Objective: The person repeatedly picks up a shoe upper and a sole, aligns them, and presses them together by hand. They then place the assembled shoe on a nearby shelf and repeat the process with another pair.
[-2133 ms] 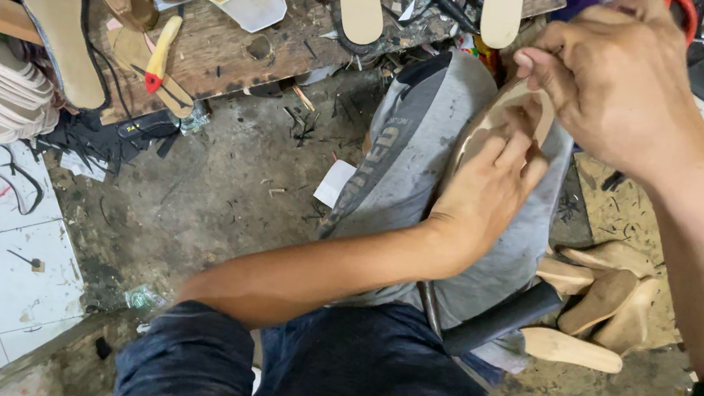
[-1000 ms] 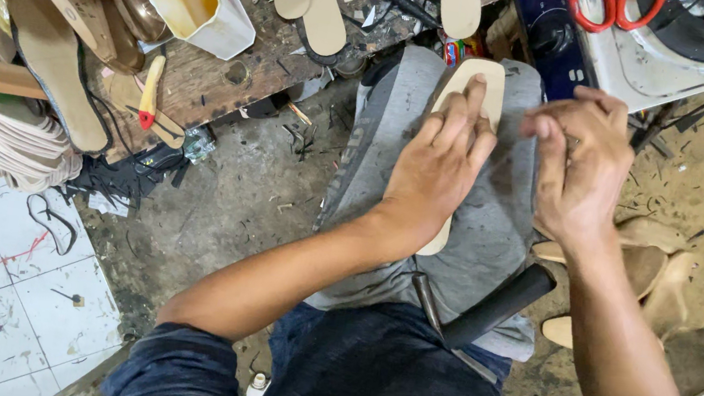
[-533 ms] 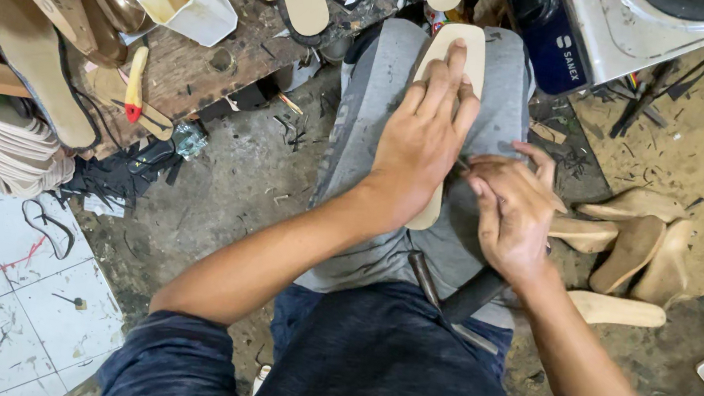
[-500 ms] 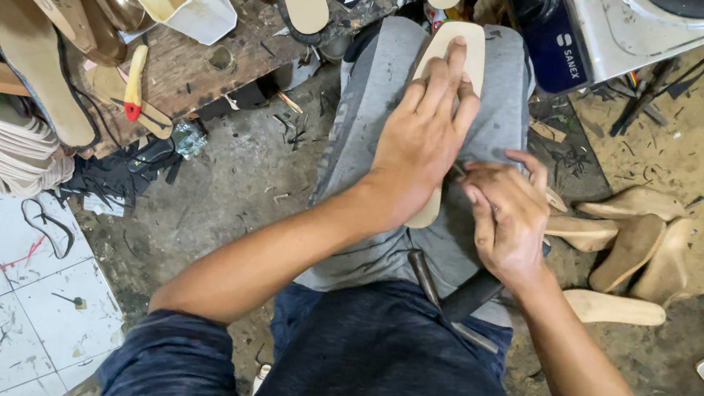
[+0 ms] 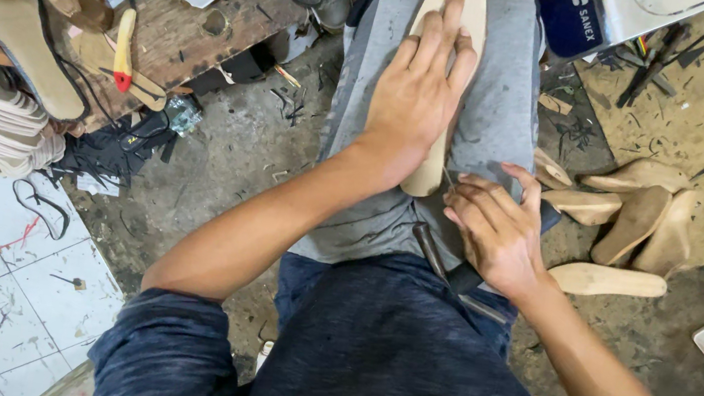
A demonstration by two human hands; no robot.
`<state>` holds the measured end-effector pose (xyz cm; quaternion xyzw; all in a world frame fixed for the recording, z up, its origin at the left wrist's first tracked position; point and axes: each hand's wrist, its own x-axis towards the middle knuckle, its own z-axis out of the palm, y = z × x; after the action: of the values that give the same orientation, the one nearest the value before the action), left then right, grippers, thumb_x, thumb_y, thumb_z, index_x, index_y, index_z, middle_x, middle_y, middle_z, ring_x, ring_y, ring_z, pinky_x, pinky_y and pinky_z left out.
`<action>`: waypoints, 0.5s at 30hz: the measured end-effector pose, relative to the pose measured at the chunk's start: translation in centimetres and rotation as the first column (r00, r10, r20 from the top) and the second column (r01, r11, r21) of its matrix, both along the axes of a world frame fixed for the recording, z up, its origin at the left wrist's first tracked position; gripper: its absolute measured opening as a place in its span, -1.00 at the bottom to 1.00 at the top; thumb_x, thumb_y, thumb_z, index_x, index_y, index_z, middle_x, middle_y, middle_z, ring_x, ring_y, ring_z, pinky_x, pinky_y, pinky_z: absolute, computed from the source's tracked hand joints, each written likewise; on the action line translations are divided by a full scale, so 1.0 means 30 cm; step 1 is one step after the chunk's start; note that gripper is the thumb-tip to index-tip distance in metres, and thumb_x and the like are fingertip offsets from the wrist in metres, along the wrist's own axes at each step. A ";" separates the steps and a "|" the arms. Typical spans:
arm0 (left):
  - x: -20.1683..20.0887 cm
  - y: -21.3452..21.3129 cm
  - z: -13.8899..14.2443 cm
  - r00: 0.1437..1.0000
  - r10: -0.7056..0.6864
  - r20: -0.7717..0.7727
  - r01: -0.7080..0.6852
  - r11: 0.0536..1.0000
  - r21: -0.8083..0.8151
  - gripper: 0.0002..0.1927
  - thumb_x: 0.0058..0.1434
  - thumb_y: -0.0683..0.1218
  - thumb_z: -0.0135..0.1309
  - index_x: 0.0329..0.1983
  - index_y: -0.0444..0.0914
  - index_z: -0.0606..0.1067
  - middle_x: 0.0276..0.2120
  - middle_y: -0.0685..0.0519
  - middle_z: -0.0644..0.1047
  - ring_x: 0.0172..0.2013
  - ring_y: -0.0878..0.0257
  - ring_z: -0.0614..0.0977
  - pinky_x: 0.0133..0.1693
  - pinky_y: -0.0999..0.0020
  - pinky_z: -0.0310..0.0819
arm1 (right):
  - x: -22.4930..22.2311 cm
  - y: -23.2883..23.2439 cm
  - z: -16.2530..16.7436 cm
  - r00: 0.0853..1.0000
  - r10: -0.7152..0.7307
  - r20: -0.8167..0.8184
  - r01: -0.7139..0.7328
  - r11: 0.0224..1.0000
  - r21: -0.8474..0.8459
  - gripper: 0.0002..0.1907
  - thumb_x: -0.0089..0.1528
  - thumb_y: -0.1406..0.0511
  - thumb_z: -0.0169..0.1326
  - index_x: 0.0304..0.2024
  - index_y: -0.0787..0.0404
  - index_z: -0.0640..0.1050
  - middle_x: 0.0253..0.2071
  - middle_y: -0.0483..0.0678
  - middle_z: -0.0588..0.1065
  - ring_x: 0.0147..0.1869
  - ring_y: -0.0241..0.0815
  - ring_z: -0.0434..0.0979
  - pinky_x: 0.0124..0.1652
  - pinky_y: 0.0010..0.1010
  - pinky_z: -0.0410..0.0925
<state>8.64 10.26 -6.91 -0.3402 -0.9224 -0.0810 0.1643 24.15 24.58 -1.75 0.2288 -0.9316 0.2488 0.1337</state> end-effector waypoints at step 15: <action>0.025 0.001 0.020 0.999 0.044 -0.016 -0.046 0.983 -0.180 -0.49 0.32 -0.13 0.00 0.33 -0.35 0.33 0.47 -0.28 0.09 0.38 -0.05 0.25 0.28 0.18 0.19 | 0.057 -0.069 -0.045 0.981 0.174 -0.082 -0.147 0.954 0.260 -0.83 0.25 0.23 0.29 -0.22 0.17 0.61 -0.20 -0.09 0.59 0.06 -0.19 0.59 0.25 0.07 0.19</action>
<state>9.38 10.30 -6.32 -0.3331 -0.9324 0.0085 0.1399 25.86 22.50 -3.09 0.3317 -0.9257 0.1258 0.1313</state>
